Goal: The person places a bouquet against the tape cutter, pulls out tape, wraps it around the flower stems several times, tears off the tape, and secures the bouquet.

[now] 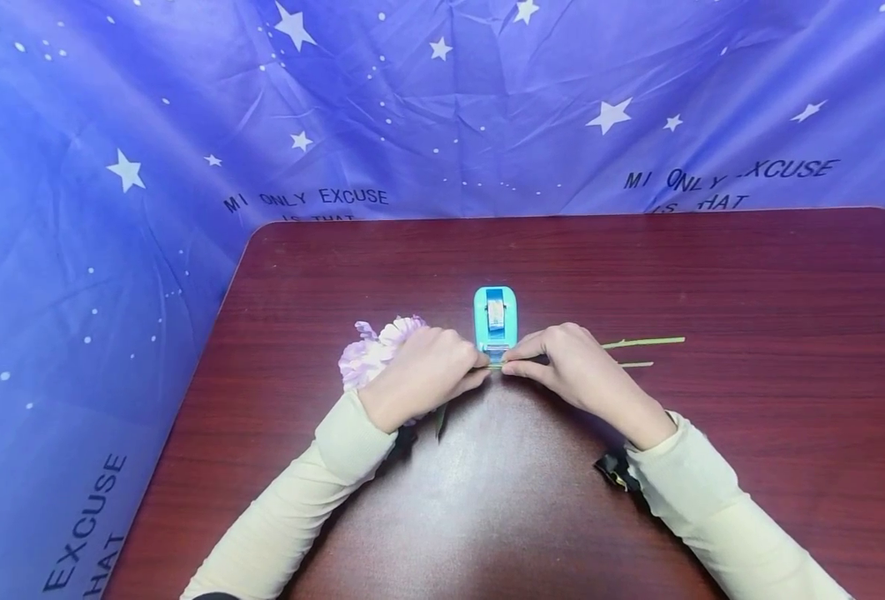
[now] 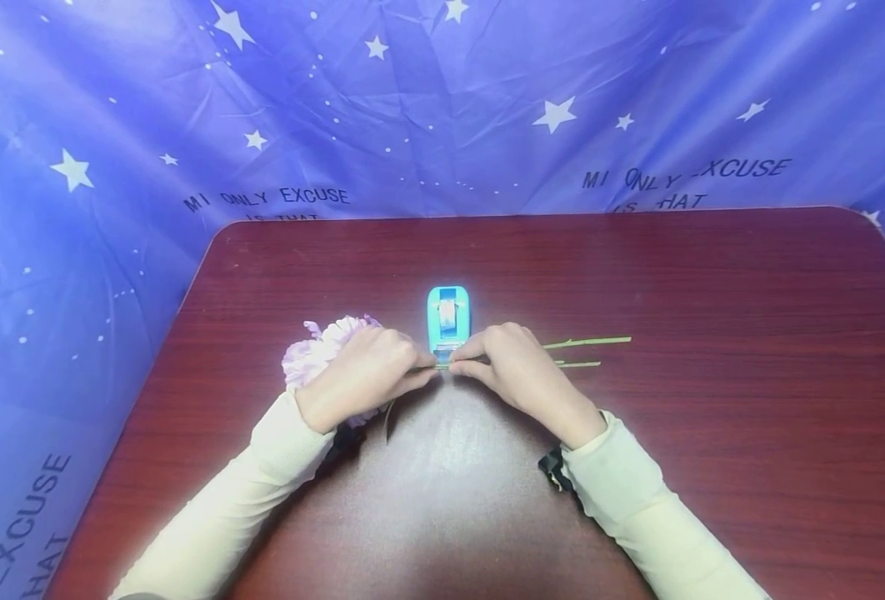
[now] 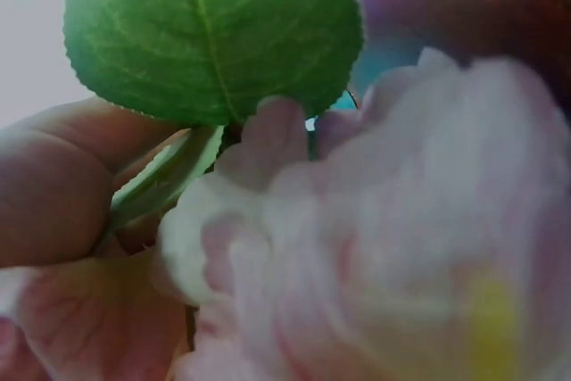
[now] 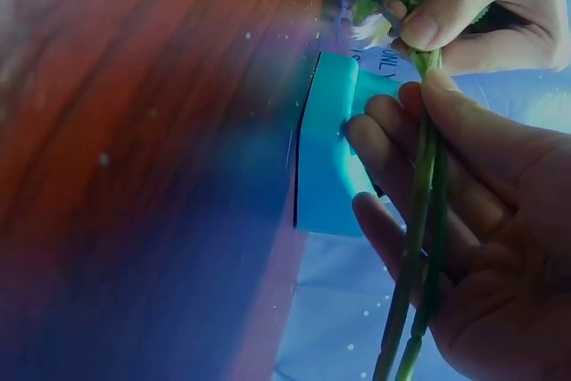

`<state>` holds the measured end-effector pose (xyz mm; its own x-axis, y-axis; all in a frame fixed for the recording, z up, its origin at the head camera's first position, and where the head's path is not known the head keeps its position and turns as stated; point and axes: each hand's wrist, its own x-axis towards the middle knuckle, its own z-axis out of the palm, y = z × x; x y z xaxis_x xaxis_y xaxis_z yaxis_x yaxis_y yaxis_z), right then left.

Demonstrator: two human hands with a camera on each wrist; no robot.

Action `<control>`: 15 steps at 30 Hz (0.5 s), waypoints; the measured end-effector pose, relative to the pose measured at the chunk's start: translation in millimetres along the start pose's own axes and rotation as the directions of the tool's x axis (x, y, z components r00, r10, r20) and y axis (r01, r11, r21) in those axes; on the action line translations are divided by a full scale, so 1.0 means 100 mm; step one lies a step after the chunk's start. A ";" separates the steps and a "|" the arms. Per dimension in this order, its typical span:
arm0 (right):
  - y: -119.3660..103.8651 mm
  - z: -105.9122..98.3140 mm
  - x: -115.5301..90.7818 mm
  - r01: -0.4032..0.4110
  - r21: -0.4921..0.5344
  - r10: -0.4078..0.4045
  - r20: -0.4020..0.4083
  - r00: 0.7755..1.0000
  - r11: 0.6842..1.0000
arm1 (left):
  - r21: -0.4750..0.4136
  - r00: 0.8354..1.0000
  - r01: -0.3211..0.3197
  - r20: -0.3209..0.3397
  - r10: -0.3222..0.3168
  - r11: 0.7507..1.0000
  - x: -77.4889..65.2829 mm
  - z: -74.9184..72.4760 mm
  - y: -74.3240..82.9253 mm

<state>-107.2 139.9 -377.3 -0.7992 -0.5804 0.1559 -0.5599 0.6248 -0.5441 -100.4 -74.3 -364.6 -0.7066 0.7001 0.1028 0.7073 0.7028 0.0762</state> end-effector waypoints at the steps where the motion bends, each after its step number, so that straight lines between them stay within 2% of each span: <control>1: 0.00 0.00 0.00 0.002 -0.004 -0.002 -0.003 1.000 1.000 | 0.002 1.000 0.000 -0.005 0.000 1.000 0.00 0.01 0.00; 7: -0.02 0.03 0.00 0.003 -0.014 -0.004 -0.029 1.000 1.000 | -0.011 1.000 0.024 -0.004 -0.024 1.000 -0.01 0.03 0.00; 15: -0.03 0.06 0.00 0.049 -0.033 -0.050 -0.053 0.997 0.998 | -0.123 0.995 0.095 0.018 -0.093 0.988 -0.02 0.03 0.00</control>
<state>-104.2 134.8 -380.2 -0.7805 -0.5826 0.2269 -0.6051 0.6125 -0.5087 -99.4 -75.6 -367.9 -0.7696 0.6338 0.0771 0.6342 0.7449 0.2070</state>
